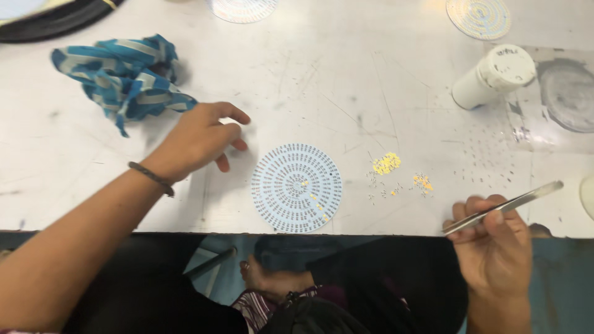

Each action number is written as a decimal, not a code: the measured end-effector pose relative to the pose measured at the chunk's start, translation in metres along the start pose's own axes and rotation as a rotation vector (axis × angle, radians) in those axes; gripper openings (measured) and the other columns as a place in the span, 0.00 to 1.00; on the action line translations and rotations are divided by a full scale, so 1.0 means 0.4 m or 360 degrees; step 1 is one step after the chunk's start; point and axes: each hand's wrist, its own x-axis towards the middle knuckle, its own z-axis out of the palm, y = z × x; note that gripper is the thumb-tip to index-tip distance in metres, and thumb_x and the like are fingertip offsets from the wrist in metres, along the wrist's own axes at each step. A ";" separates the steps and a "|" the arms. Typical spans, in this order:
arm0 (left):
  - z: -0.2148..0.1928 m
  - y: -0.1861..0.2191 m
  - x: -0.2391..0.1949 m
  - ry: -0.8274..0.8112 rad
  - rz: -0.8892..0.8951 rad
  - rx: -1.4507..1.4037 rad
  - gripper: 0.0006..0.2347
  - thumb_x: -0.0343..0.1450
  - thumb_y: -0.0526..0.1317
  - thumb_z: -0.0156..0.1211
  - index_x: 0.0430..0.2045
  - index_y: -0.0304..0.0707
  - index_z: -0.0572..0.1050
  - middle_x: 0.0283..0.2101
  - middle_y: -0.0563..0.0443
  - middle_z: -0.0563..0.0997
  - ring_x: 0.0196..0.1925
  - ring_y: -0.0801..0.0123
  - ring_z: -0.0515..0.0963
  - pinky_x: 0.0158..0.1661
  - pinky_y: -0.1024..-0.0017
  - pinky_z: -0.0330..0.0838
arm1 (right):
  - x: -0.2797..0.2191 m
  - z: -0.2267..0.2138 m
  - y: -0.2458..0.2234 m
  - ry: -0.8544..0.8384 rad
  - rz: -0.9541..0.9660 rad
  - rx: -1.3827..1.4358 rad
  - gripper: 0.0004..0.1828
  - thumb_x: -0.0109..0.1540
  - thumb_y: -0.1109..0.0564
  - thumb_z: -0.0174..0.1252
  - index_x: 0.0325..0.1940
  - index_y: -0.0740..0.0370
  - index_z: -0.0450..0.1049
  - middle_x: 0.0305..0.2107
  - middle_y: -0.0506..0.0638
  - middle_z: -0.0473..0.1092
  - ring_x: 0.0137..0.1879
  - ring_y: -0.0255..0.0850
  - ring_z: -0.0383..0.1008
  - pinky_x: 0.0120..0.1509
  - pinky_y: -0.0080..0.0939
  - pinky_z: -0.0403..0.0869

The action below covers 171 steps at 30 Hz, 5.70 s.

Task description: The person uses tweezers to pick up small yellow LED components from a pile on the table and places them into designated spots on a circular LED board. The person occasionally uses their fingers to adjust the components on the board.

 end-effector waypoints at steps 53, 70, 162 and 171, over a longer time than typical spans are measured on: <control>0.036 0.071 -0.016 -0.0546 -0.0344 -0.0141 0.25 0.69 0.45 0.52 0.63 0.47 0.64 0.47 0.33 0.86 0.14 0.64 0.80 0.13 0.76 0.58 | -0.026 0.223 0.128 -0.0143 0.0251 0.0336 0.13 0.75 0.55 0.41 0.55 0.63 0.69 0.37 0.52 0.70 0.50 0.46 0.72 0.73 0.86 0.51; 0.066 0.030 0.027 -0.0464 -0.0142 -0.0213 0.25 0.70 0.44 0.53 0.66 0.51 0.64 0.52 0.44 0.81 0.21 0.65 0.84 0.19 0.73 0.64 | -0.012 0.216 0.130 -0.0196 0.0217 0.0263 0.13 0.75 0.53 0.44 0.57 0.62 0.69 0.38 0.52 0.71 0.51 0.47 0.74 0.76 0.84 0.54; 0.120 -0.067 0.069 -0.0241 0.0313 0.0019 0.17 0.73 0.41 0.54 0.56 0.38 0.75 0.42 0.49 0.86 0.23 0.72 0.82 0.29 0.73 0.79 | 0.130 0.152 0.094 -0.0490 -0.0982 -0.2388 0.18 0.62 0.76 0.59 0.53 0.67 0.65 0.45 0.60 0.69 0.48 0.45 0.82 0.54 0.40 0.81; 0.121 -0.068 0.072 -0.0249 0.0292 0.0041 0.17 0.73 0.41 0.54 0.56 0.38 0.75 0.42 0.49 0.86 0.23 0.72 0.83 0.30 0.72 0.79 | 0.132 0.133 0.080 -0.0539 -0.0928 -0.2299 0.17 0.61 0.76 0.55 0.51 0.65 0.64 0.48 0.61 0.67 0.49 0.46 0.82 0.54 0.41 0.81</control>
